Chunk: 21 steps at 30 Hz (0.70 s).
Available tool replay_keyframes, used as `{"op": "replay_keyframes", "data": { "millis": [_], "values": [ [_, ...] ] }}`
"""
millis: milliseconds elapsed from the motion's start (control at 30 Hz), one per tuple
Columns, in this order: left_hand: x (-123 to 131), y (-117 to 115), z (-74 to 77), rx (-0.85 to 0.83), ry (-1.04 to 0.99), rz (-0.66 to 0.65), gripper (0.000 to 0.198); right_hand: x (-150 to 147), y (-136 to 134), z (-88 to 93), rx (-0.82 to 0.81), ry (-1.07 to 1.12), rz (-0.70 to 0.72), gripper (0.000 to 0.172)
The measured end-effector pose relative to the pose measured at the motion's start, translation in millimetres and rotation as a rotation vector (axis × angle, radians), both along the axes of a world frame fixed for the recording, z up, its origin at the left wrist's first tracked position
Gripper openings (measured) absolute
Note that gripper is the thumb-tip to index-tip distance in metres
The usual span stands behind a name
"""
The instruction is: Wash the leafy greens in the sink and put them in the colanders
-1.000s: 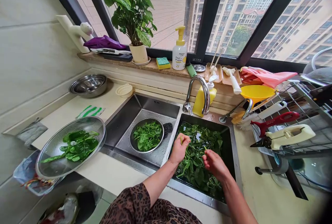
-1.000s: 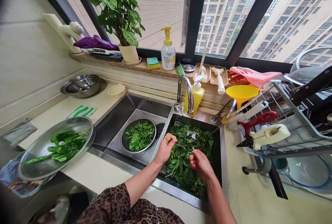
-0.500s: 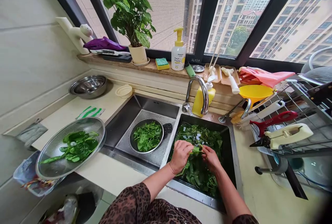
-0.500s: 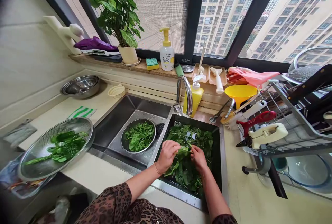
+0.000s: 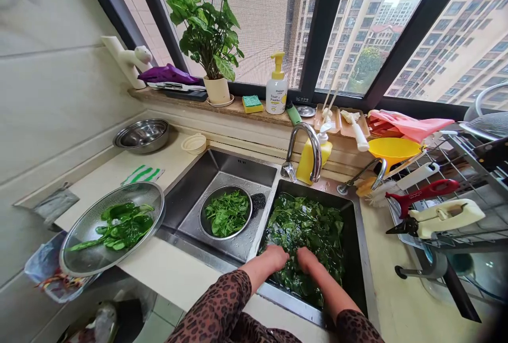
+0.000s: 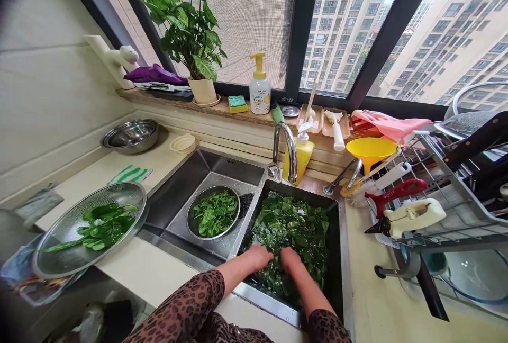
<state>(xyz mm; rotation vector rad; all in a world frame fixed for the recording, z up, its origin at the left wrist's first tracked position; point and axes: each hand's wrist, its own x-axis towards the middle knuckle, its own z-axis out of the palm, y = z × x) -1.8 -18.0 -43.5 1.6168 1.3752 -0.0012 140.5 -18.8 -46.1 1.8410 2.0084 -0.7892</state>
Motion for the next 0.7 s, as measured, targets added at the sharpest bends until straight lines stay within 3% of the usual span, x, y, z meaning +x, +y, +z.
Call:
{"op": "replay_keyframes", "data": {
  "millis": [167,233,333,433,500,600,700],
  "values": [
    [-4.5,19.6,8.2,0.094,-0.181,0.180,0.013,36.2,7.4,9.6,0.083,-0.036,-0.212,0.032],
    [-8.0,25.0,13.3,0.094,-0.273,0.300,0.019,43.6,2.1,12.2,0.091,-0.028,-0.270,0.031],
    [-15.7,25.0,26.7,-0.098,-0.683,0.572,0.028,50.7,-1.9,16.5,0.068,0.069,-0.304,0.019],
    [-22.7,16.2,44.7,-0.364,-1.115,0.727,0.041,59.4,4.8,27.8,0.118,0.172,-0.360,0.026],
    [-23.8,9.0,56.1,-0.445,-1.227,0.755,0.046,62.6,9.6,40.8,0.189,0.361,-0.505,0.037],
    [-18.4,1.4,68.3,-0.481,-1.253,0.750,0.046,55.0,9.4,66.6,0.277,0.886,-0.806,0.055],
    [-7.2,-2.5,75.5,-0.474,-1.232,0.752,0.042,34.6,2.4,91.0,0.320,1.193,-0.908,0.062]
  ]
}}
